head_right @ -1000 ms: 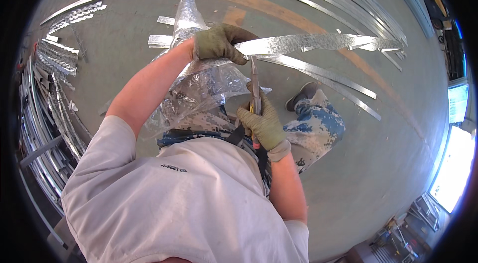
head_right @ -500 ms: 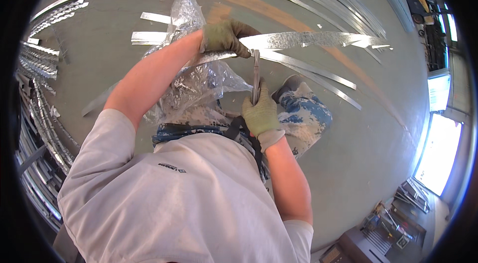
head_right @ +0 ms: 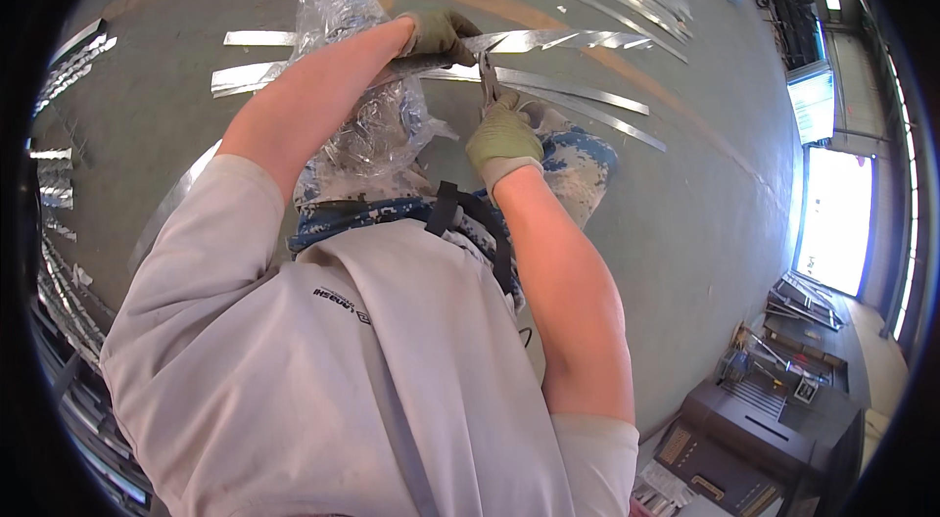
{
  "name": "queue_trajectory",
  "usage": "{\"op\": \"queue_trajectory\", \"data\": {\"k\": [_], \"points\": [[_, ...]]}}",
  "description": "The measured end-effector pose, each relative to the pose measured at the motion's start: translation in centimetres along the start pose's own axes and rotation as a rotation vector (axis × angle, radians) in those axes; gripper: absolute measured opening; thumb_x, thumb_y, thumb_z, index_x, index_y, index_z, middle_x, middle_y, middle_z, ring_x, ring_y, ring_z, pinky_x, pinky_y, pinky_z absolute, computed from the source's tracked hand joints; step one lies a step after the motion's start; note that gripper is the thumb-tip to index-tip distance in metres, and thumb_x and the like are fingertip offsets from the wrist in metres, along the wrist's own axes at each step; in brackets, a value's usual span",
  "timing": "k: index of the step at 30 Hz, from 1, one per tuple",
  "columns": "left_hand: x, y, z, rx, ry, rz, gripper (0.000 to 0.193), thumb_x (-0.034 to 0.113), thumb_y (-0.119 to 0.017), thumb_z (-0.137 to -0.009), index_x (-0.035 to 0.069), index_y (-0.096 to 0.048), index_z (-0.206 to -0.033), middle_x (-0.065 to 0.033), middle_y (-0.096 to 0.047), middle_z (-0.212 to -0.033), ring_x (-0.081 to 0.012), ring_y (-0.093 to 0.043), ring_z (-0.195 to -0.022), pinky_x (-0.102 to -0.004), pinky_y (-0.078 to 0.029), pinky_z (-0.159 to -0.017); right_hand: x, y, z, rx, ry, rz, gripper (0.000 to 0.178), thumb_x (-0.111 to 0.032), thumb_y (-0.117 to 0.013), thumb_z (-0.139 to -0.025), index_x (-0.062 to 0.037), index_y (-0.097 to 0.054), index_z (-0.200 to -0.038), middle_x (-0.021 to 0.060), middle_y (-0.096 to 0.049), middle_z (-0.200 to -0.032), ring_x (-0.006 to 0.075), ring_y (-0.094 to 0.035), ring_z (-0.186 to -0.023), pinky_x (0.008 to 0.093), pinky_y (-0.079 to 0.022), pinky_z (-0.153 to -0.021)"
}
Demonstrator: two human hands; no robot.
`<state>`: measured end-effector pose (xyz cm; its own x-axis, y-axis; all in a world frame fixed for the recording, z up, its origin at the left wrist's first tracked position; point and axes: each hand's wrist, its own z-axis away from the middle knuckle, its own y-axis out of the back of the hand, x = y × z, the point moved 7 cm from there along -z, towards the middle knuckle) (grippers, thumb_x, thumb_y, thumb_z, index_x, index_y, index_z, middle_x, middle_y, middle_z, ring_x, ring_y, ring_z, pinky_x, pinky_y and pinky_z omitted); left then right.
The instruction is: The person sits on the floor and uses tin snips to cut long silver metal strips into shorter pieces. The person repeatedly positions the snips, cuts the strip, and places the cut pieces aside on the floor.
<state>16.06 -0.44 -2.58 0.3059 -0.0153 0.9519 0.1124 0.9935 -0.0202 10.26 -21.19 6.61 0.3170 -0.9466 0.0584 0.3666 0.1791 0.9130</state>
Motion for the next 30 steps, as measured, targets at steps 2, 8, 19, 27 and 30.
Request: {"op": "queue_trajectory", "data": {"k": [2,8,19,27,30], "points": [[0.7,0.0,0.9,-0.002,-0.002,-0.012,0.059,0.006,-0.099,-0.086,0.005,-0.082,-0.142,-0.0049,-0.085,-0.108,-0.0139,-0.072,-0.083,-0.0324,-0.060,-0.072,0.1,-0.5,0.3,-0.035,-0.051,0.052,0.077,-0.024,-0.073,-0.101,0.0027,-0.035,-0.163,0.0392,-0.062,-0.152,0.0503,-0.072,-0.136,0.0559,-0.060,-0.112],[0.4,0.2,0.7,0.033,0.027,-0.061,0.060,0.007,-0.099,-0.087,0.005,-0.081,-0.144,-0.0043,-0.085,-0.113,-0.0134,-0.073,-0.087,-0.0321,-0.060,-0.075,-0.3,-0.2,1.0,-0.010,0.061,0.094,0.082,-0.026,-0.072,-0.104,0.0069,-0.031,-0.167,0.0379,-0.062,-0.155,0.0487,-0.072,-0.139,0.0580,-0.061,-0.111],[-0.6,1.2,1.8,-0.062,0.000,-0.125,0.064,0.003,-0.094,-0.087,0.002,-0.075,-0.149,-0.0049,-0.085,-0.118,-0.0123,-0.075,-0.093,-0.0320,-0.061,-0.082,0.6,-3.9,-0.2,-0.059,0.064,-0.104,0.084,-0.031,-0.071,-0.106,-0.0106,-0.032,-0.177,0.0326,-0.061,-0.157,0.0494,-0.068,-0.142,0.0600,-0.058,-0.111],[5.4,1.3,9.3,-0.068,0.077,-0.127,0.055,0.019,-0.094,-0.094,0.002,-0.077,-0.144,-0.0014,-0.078,-0.096,-0.0121,-0.072,-0.085,-0.0321,-0.058,-0.080,1.6,-1.0,2.9,0.168,0.125,-0.240,0.098,-0.032,-0.082,-0.093,-0.0108,-0.036,-0.177,0.0308,-0.064,-0.146,0.0501,-0.075,-0.124,0.0578,-0.061,-0.104],[5.4,2.4,10.9,-0.050,0.098,-0.118,0.049,0.025,-0.095,-0.095,0.001,-0.080,-0.134,-0.0032,-0.079,-0.097,-0.0132,-0.074,-0.085,-0.0327,-0.060,-0.078,1.5,0.4,3.2,0.221,0.141,-0.281,0.099,-0.029,-0.083,-0.091,-0.0107,-0.037,-0.176,0.0314,-0.065,-0.143,0.0505,-0.075,-0.122,0.0580,-0.061,-0.103]]}}
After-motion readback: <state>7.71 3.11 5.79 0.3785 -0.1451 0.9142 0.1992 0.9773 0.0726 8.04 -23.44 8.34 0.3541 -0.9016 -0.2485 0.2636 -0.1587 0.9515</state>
